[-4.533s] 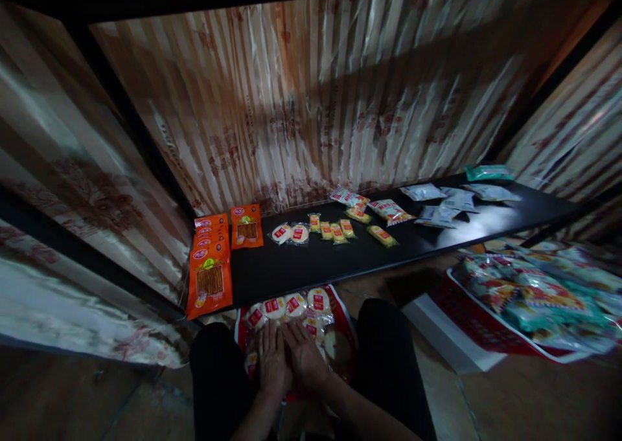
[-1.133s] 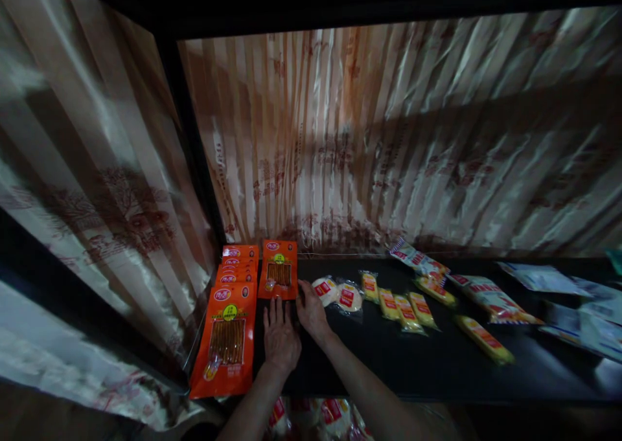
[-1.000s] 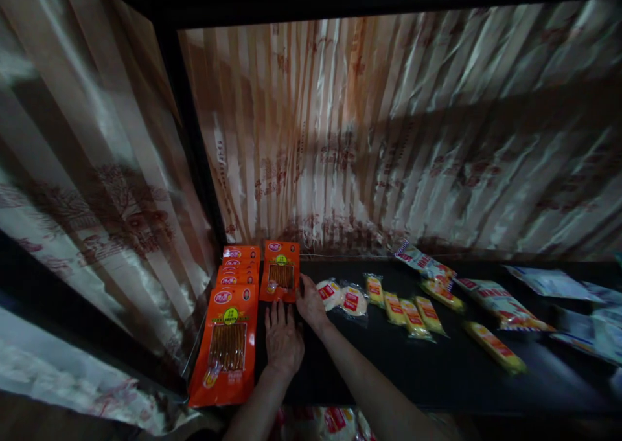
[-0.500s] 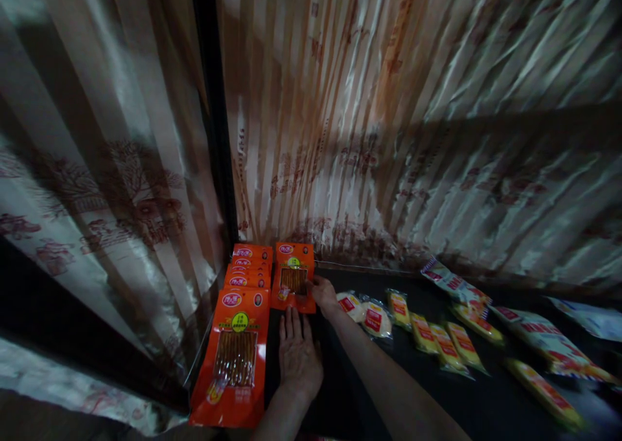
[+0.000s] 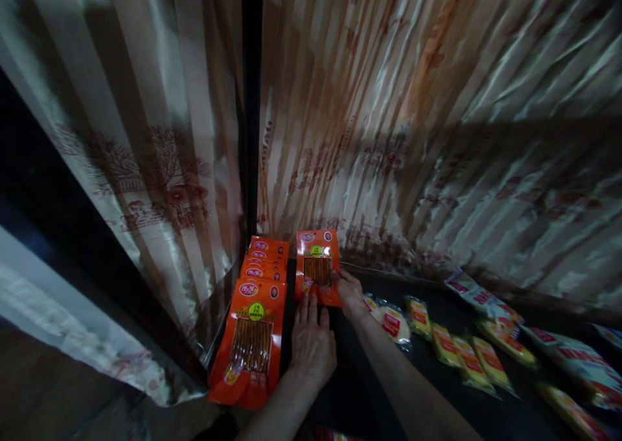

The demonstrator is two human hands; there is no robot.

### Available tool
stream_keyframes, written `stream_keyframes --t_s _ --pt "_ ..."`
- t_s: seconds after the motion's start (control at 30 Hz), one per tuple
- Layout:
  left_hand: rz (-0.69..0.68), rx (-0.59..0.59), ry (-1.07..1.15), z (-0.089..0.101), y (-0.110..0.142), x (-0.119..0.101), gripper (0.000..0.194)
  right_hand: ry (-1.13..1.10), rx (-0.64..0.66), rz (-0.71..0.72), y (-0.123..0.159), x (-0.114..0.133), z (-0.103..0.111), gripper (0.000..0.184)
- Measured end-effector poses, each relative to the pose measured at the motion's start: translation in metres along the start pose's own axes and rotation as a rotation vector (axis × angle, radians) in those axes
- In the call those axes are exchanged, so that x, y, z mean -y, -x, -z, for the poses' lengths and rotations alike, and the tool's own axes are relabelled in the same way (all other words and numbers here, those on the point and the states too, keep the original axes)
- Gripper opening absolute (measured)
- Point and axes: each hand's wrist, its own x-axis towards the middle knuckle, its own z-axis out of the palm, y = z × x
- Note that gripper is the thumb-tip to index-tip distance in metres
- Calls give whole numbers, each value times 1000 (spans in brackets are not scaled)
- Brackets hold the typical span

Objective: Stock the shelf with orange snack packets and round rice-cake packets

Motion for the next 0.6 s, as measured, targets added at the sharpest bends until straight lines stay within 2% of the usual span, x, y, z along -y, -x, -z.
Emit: stream_keyframes --t_s 0.13,0.27,0.43,0.6 --pt "-25 -121 27 7 -2 3 41 -102 -75 -67 1 15 4 24" --pt "-1 -275 56 23 -5 7 44 -208 -86 -111 7 33 7 18" --pt "20 -471 50 41 -2 22 39 -308 18 -169 36 46 4 17" --pt "74 -530 -11 56 7 38 35 -307 152 -124 83 43 -9 29"
